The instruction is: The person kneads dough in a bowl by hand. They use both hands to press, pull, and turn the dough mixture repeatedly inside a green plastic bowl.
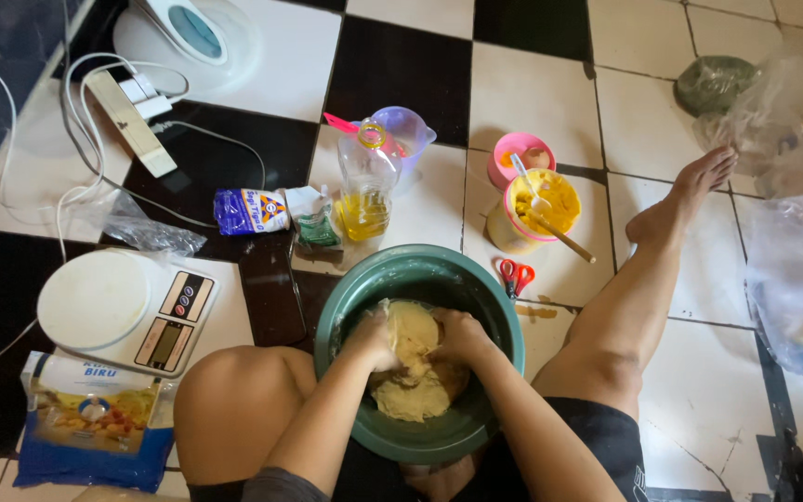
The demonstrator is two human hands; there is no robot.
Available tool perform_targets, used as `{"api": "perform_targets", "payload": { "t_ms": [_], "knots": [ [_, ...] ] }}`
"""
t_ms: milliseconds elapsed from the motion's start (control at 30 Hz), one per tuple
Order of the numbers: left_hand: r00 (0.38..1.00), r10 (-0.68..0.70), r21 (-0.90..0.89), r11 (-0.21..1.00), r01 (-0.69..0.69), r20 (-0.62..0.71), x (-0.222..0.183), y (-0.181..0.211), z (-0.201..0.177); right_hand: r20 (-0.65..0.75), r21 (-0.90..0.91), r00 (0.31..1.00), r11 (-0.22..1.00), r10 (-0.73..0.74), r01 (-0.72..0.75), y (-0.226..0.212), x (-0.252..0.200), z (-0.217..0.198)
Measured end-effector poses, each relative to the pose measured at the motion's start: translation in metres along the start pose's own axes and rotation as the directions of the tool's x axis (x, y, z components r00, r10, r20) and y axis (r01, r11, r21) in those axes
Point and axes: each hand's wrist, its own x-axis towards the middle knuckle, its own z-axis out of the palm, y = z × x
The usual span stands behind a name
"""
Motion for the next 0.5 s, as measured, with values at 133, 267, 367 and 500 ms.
{"api": "perform_targets", "payload": {
  "t_ms": [133,267,367,500],
  "knots": [
    [0.997,-0.046,0.075,0.996,0.051,-0.065,0.006,0.001,0.008,-0.069,-0.104,0.996,0.993,-0.053,0.046,-0.018,-0.027,0.002],
    [0.991,-0.030,0.109,0.993,0.044,-0.127,0.019,-0.006,0.024,-0.125,-0.012,0.982,0.990,-0.141,0.141,-0.031,-0.065,-0.022],
    [0.976,-0.001,0.156,0.987,0.036,-0.218,0.016,-0.001,0.024,-0.183,0.105,0.976,0.984,-0.122,0.143,-0.032,-0.088,-0.053],
    [0.987,-0.023,0.133,0.990,0.045,-0.162,0.031,-0.009,0.030,-0.229,0.371,0.973,0.926,0.016,0.072,-0.016,-0.105,-0.075]
  ]
}}
